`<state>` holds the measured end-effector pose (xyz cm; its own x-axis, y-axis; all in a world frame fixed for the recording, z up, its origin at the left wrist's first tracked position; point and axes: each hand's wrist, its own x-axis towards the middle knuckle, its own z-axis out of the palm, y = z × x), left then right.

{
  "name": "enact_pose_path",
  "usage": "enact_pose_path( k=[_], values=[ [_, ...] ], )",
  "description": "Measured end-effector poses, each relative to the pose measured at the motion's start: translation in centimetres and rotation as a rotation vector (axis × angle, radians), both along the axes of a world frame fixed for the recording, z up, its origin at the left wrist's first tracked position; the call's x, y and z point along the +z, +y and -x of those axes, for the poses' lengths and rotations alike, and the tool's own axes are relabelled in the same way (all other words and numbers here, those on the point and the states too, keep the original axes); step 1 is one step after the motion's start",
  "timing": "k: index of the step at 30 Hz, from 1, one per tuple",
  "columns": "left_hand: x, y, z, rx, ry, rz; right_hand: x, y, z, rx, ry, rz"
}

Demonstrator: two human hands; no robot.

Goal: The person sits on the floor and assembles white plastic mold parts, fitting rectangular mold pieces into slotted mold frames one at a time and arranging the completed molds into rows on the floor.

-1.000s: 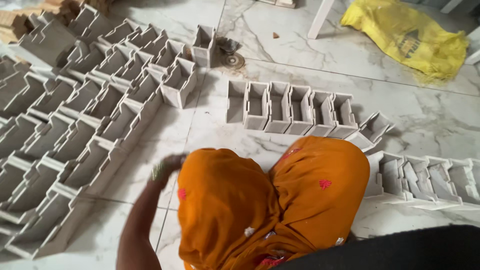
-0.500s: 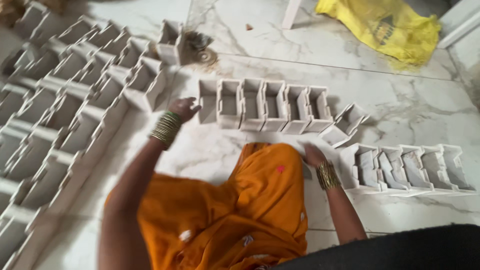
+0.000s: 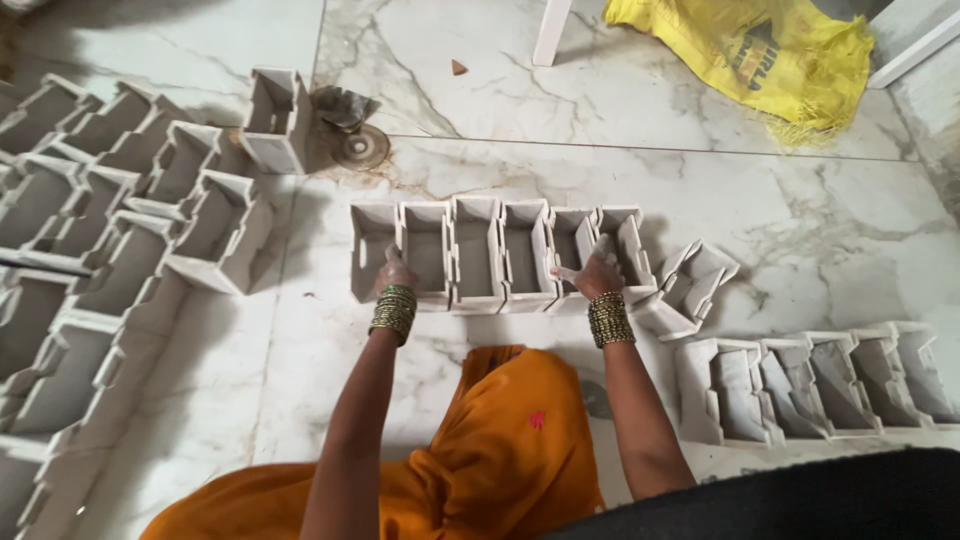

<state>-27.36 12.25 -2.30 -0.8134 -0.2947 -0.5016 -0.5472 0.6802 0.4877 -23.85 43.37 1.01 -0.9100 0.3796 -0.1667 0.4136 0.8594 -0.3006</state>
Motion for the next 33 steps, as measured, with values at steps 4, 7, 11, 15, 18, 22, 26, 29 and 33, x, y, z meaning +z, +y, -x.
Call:
enact_pose_path(
  k=[4, 7, 11, 15, 18, 22, 26, 29, 33],
  values=[
    [-0.9, 0.0, 2.5, -0.032, 0.009, 0.04, -0.9, 0.3, 2.0, -0.067, -0.002, 0.003],
    [-1.0, 0.0, 4.2, -0.064, 0.056, 0.064, -1.4, 1.2, 4.3, 0.0, 0.054, -0.045],
    [-1.0, 0.3, 5.9, -0.076, 0.078, 0.07, -1.8, 3.0, 6.7, 0.195, 0.211, 0.013],
    [-1.3, 0.3, 6.5, -0.056, 0.057, 0.075, -2.5, 3.4, 7.8, 0.1, 0.228, -0.088],
    [-1.6, 0.2, 6.8, -0.059, 0.104, 0.085, -2.8, 3.1, 8.8, 0.071, 0.3, -0.129],
    [-1.8, 0.3, 7.4, -0.06, 0.033, 0.116, -2.8, 2.9, 10.7, 0.037, 0.253, -0.095],
    [-1.9, 0.8, 7.6, -0.016, 0.034, 0.113, -2.8, 3.0, 11.9, 0.087, 0.27, -0.177],
    [-1.8, 1.0, 7.7, 0.027, 0.055, 0.092, -3.1, 3.1, 12.0, 0.098, 0.238, -0.182],
    [-1.9, 0.9, 8.5, 0.03, 0.026, 0.087, -3.3, 3.8, 11.9, 0.111, 0.238, -0.178]
  ],
)
